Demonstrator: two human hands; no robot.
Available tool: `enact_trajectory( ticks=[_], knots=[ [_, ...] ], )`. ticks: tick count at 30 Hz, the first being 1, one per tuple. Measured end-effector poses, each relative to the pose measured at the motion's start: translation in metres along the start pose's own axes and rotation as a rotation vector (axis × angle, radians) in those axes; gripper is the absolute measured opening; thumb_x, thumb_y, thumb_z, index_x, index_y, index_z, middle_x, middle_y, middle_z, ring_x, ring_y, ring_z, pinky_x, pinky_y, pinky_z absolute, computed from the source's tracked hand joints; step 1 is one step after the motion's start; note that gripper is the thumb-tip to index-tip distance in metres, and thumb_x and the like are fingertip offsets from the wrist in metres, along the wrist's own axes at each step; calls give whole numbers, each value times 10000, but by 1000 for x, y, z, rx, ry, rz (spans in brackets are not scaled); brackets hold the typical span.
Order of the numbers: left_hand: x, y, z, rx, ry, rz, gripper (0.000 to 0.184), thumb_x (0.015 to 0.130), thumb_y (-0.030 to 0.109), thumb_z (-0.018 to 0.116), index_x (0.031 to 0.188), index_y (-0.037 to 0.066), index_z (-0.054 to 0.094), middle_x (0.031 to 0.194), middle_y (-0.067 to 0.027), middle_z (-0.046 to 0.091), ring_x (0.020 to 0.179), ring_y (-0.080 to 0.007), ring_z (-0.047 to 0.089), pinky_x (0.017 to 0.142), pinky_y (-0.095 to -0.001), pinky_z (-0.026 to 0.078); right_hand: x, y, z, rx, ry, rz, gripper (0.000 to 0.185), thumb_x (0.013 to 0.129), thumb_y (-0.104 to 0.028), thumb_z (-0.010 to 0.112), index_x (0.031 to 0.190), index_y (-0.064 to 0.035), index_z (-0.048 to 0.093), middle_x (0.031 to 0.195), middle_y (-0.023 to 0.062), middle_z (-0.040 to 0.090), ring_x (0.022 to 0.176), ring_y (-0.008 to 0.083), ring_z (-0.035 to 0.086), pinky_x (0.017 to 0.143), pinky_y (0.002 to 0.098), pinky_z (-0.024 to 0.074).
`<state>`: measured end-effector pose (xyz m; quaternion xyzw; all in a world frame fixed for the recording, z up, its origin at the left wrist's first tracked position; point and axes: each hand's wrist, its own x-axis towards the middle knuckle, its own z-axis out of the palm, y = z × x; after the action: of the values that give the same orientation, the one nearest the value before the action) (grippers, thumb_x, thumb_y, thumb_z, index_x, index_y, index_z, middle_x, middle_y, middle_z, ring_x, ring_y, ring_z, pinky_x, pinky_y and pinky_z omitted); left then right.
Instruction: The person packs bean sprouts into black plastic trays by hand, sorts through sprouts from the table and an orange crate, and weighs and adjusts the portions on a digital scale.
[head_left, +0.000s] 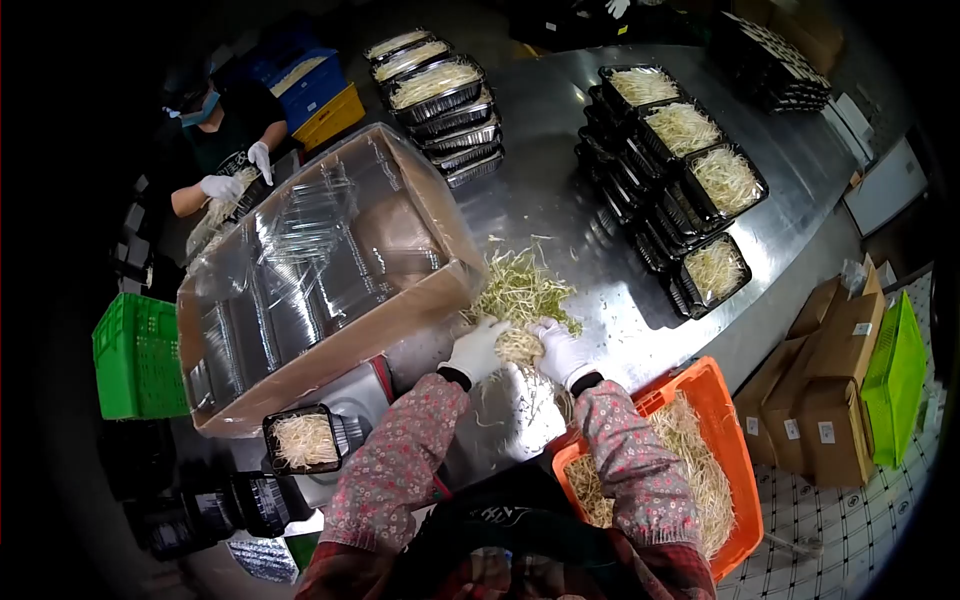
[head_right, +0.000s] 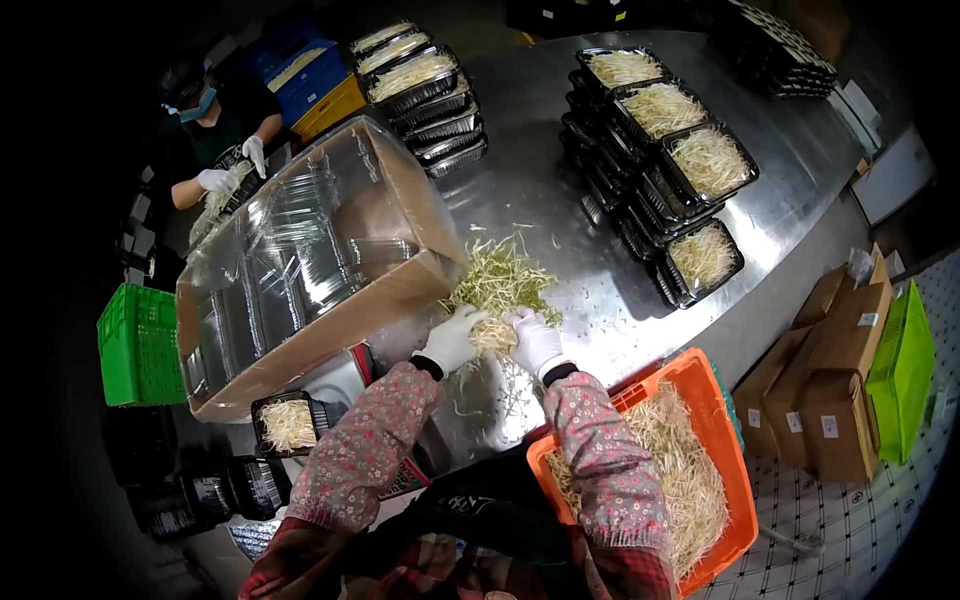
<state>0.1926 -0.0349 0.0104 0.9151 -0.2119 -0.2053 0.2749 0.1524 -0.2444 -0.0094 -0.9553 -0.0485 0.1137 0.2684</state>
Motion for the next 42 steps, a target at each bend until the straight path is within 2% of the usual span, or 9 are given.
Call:
enact_trajectory(
  ticks=[4, 9, 17, 25, 27, 32, 35, 39, 42],
  knots=[
    [-35, 41, -38, -189, 327, 188, 451, 809, 201, 739, 1237, 96, 646, 1291, -77, 617, 1165, -288, 627, 992, -358, 506, -30, -32, -73, 357, 177, -157, 538, 788, -54, 691, 1321, -119, 641, 1342, 150, 593, 1232, 333, 584, 1073, 371, 464],
    [-54, 55, -55, -280, 336, 211, 414, 817, 180, 736, 1200, 45, 656, 1289, -92, 630, 1181, -263, 628, 1006, -339, 496, -44, -51, -88, 733, 192, -292, 543, 783, 20, 674, 1309, -116, 653, 1356, 97, 593, 1310, 248, 533, 1115, 347, 419],
    [-81, 84, -80, -564, 421, 174, 369, 816, 31, 735, 1173, -34, 668, 1169, -136, 670, 1087, -230, 652, 958, -318, 510, -55, -82, -117, 768, 204, -335, 558, 799, 57, 623, 1338, -86, 639, 1418, 102, 558, 1374, 245, 481, 1170, 370, 368],
    [-91, 73, -58, -689, 398, 4, 389, 848, 96, 738, 1215, -9, 662, 1235, -136, 668, 1148, -224, 651, 1011, -324, 494, -54, -76, -87, 734, 230, -369, 515, 821, 71, 619, 1308, -92, 662, 1389, 102, 600, 1361, 257, 506, 1159, 378, 395],
    [-96, 72, -50, -561, 387, 100, 543, 839, 157, 763, 1333, 7, 598, 1350, -167, 601, 1255, -256, 596, 1058, -331, 462, -57, -75, -75, 825, 161, -357, 501, 855, 19, 643, 1330, -140, 659, 1404, 101, 604, 1351, 269, 518, 1158, 407, 399],
    [-101, 38, -41, -402, 192, 63, 681, 823, 243, 778, 1413, 12, 529, 1463, -182, 503, 1392, -284, 465, 1154, -351, 367, -40, -33, -51, 510, -8, -218, 490, 882, -94, 695, 1365, -157, 635, 1407, 89, 610, 1338, 235, 533, 1139, 397, 413],
    [-87, -9, -30, -286, 208, -59, 763, 805, 308, 780, 1453, 32, 487, 1492, -172, 485, 1383, -304, 475, 1136, -368, 391, 0, 9, -53, 756, 77, 97, 428, 902, -207, 717, 1321, -140, 659, 1377, 107, 627, 1323, 278, 534, 1115, 364, 424],
    [-30, -20, -1, -107, 350, -77, 709, 881, 330, 688, 1482, 46, 441, 1512, -178, 459, 1368, -368, 461, 1156, -420, 368, 73, 31, -25, -109, 373, -116, 586, 901, -361, 690, 1398, -78, 567, 1484, 138, 514, 1316, 366, 485, 1100, 437, 421],
    [-2, 5, 16, 5, 322, 41, 638, 908, 294, 640, 1477, 79, 446, 1463, -158, 516, 1327, -374, 482, 1100, -453, 413, 83, 8, 0, -83, 203, -186, 524, 914, -313, 677, 1374, -79, 588, 1444, 160, 540, 1273, 373, 504, 1074, 442, 433]
  ],
)
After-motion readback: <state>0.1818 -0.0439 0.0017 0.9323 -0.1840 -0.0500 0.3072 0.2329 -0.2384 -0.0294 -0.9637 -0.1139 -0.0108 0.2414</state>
